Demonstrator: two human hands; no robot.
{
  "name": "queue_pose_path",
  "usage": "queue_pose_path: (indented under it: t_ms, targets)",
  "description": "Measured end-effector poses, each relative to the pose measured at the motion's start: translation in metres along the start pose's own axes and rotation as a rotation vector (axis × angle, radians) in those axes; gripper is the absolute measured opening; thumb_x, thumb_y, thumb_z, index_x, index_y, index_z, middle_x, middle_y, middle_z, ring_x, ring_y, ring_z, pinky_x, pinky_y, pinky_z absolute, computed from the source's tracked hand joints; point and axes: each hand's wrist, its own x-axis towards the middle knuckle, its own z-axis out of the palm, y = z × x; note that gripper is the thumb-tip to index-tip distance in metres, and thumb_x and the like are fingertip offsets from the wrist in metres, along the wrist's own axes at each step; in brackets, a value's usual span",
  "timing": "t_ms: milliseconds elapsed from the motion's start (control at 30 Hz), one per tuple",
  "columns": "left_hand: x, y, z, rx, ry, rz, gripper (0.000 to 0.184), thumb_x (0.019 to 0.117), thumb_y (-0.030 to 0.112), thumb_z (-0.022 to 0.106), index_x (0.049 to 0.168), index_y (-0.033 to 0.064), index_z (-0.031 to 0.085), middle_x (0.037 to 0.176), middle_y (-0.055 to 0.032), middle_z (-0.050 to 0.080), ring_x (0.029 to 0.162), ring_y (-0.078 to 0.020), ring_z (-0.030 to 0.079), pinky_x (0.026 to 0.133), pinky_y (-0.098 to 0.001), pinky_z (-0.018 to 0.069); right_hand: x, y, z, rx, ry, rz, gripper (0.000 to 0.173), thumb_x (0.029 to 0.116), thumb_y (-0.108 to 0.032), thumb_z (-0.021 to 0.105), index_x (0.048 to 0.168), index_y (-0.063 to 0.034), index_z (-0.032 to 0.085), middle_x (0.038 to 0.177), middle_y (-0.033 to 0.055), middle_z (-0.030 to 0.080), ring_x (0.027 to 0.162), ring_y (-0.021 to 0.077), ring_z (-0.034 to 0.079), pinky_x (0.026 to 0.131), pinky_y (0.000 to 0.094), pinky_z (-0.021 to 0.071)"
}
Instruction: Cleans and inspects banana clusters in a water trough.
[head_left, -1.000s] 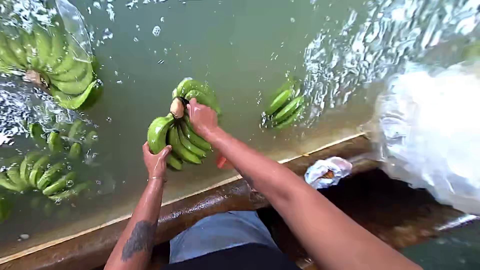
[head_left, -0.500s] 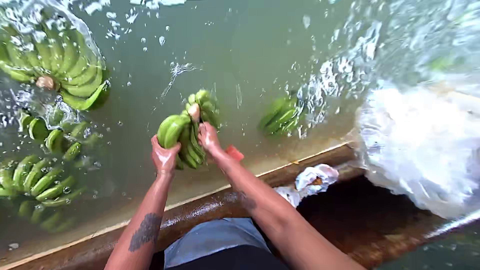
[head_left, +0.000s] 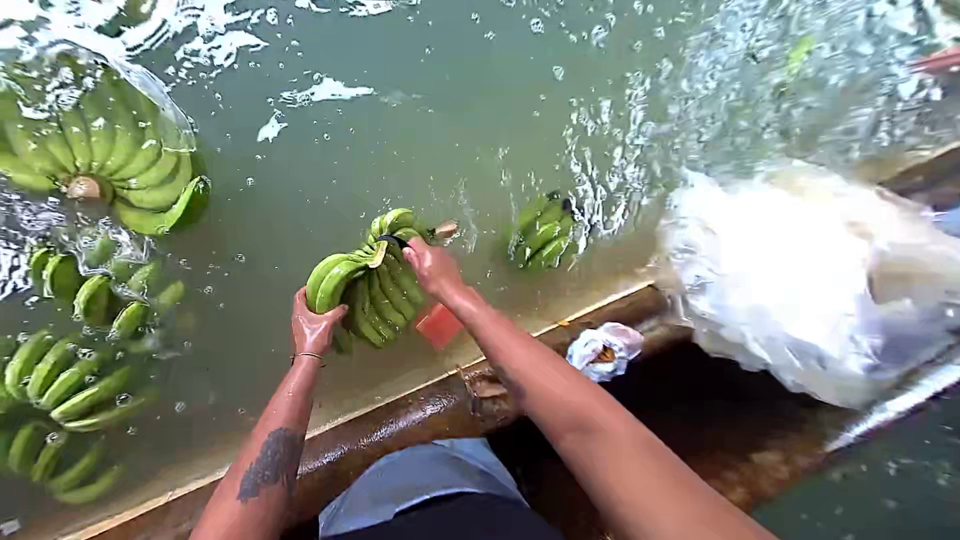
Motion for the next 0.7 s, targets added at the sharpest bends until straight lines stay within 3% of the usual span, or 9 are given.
queue_pose_path:
  t_ms: [100, 233, 267, 333, 400, 433, 533, 600, 700]
  targets:
    - [-0.001, -0.002, 0.0, -0.02, 0.017, -0.026, 0.082, 0.0768, 0.016, 0.088, 0.146, 0.0022, 0.046, 0.132, -0.0272, 0.06, 0.123, -0.0394, 0.059, 0.103, -0.0588, 0.0471, 0.012, 0.004, 0.02, -0.141, 0.104, -0.108, 0.042, 0.1124, -0.034, 0.038, 0.128, -0.0011, 0.06, 0.105, 0.0289, 0.07, 0.102, 0.0505, 0.069, 0.083, 0.0682, 0.0528]
    - [0.001, -0.008, 0.0, -0.085, 0.04, -0.039, 0.08, 0.0776, 0.014, 0.087, 0.146, 0.002, 0.046, 0.133, -0.0274, 0.059, 0.122, -0.0374, 0.059, 0.103, -0.0556, 0.048, -0.001, -0.021, 0.062, 0.255, 0.024, 0.122, 0.041, 0.1134, -0.028, 0.035, 0.134, 0.0016, 0.054, 0.104, 0.026, 0.069, 0.096, 0.0399, 0.071, 0.083, 0.0561, 0.0575]
    - [0.001, -0.012, 0.001, -0.119, 0.041, -0.035, 0.08, 0.078, 0.012, 0.086, 0.146, 0.0016, 0.046, 0.133, -0.0274, 0.058, 0.122, -0.0369, 0.059, 0.103, -0.0545, 0.0485, -0.013, -0.032, 0.069, 0.477, -0.052, 0.171, 0.037, 0.1137, -0.025, 0.034, 0.131, 0.0015, 0.054, 0.095, 0.0205, 0.066, 0.081, 0.0294, 0.068, 0.073, 0.0441, 0.0577]
    - [0.003, -0.025, 0.003, -0.206, 0.038, -0.038, 0.078, 0.0792, 0.009, 0.084, 0.146, 0.0016, 0.044, 0.134, -0.027, 0.058, 0.12, -0.0356, 0.06, 0.1, -0.053, 0.0505, -0.046, -0.053, 0.07, 1.076, -0.349, 0.25, 0.027, 0.1141, -0.025, 0.031, 0.109, -0.0074, 0.05, 0.067, 0.0001, 0.046, 0.048, 0.0068, 0.044, 0.044, 0.0192, 0.0404]
    - [0.002, -0.04, 0.004, -0.293, 0.044, -0.065, 0.078, 0.0796, 0.009, 0.081, 0.147, 0.0022, 0.042, 0.133, -0.0262, 0.057, 0.116, -0.0346, 0.061, 0.093, -0.0527, 0.0538, -0.071, -0.057, 0.049, 1.407, -0.719, 0.198, 0.035, 0.1145, -0.031, 0.024, 0.098, -0.0111, 0.048, 0.063, -0.0046, 0.044, 0.044, 0.0017, 0.041, 0.04, 0.0142, 0.0367]
    - [0.001, -0.049, 0.002, -0.333, 0.042, -0.091, 0.078, 0.0817, 0.01, 0.08, 0.149, 0.0031, 0.041, 0.134, -0.0259, 0.057, 0.115, -0.0346, 0.062, 0.092, -0.053, 0.0551, -0.079, -0.049, 0.038, 1.422, -0.776, 0.139, 0.037, 0.1143, -0.033, 0.023, 0.098, -0.0115, 0.049, 0.065, -0.0043, 0.047, 0.046, 0.0019, 0.044, 0.041, 0.0145, 0.0398]
    - [-0.002, -0.074, 0.001, -0.427, 0.011, -0.178, 0.071, 0.091, 0.015, 0.074, 0.151, 0.0053, 0.037, 0.131, -0.0242, 0.06, 0.109, -0.0332, 0.067, 0.083, -0.0519, 0.0599, -0.1, 0.014, 0.002, 1.135, -0.37, 0.058, 0.031, 0.1125, -0.033, 0.039, 0.112, -0.0069, 0.056, 0.076, -0.0003, 0.059, 0.058, 0.0058, 0.056, 0.054, 0.0212, 0.0516]
    - [-0.007, -0.084, 0.001, -0.412, -0.043, -0.265, 0.064, 0.0971, 0.022, 0.069, 0.151, 0.0066, 0.038, 0.131, -0.0222, 0.06, 0.108, -0.0321, 0.066, 0.084, -0.0515, 0.0583, -0.127, 0.087, -0.024, 0.787, 0.032, 0.088, 0.031, 0.1058, -0.029, 0.057, 0.116, -0.0004, 0.061, 0.087, 0.0065, 0.065, 0.065, 0.0102, 0.057, 0.058, 0.027, 0.0499]
    - [-0.015, -0.098, -0.003, -0.349, -0.149, -0.352, 0.054, 0.1028, 0.029, 0.059, 0.148, 0.0056, 0.042, 0.13, -0.0211, 0.06, 0.104, -0.031, 0.065, 0.082, -0.0512, 0.0572, -0.199, 0.165, -0.086, 0.348, 0.326, 0.461, 0.034, 0.1016, -0.019, 0.066, 0.122, 0.0074, 0.063, 0.115, 0.026, 0.067, 0.106, 0.0369, 0.065, 0.097, 0.0546, 0.0512]
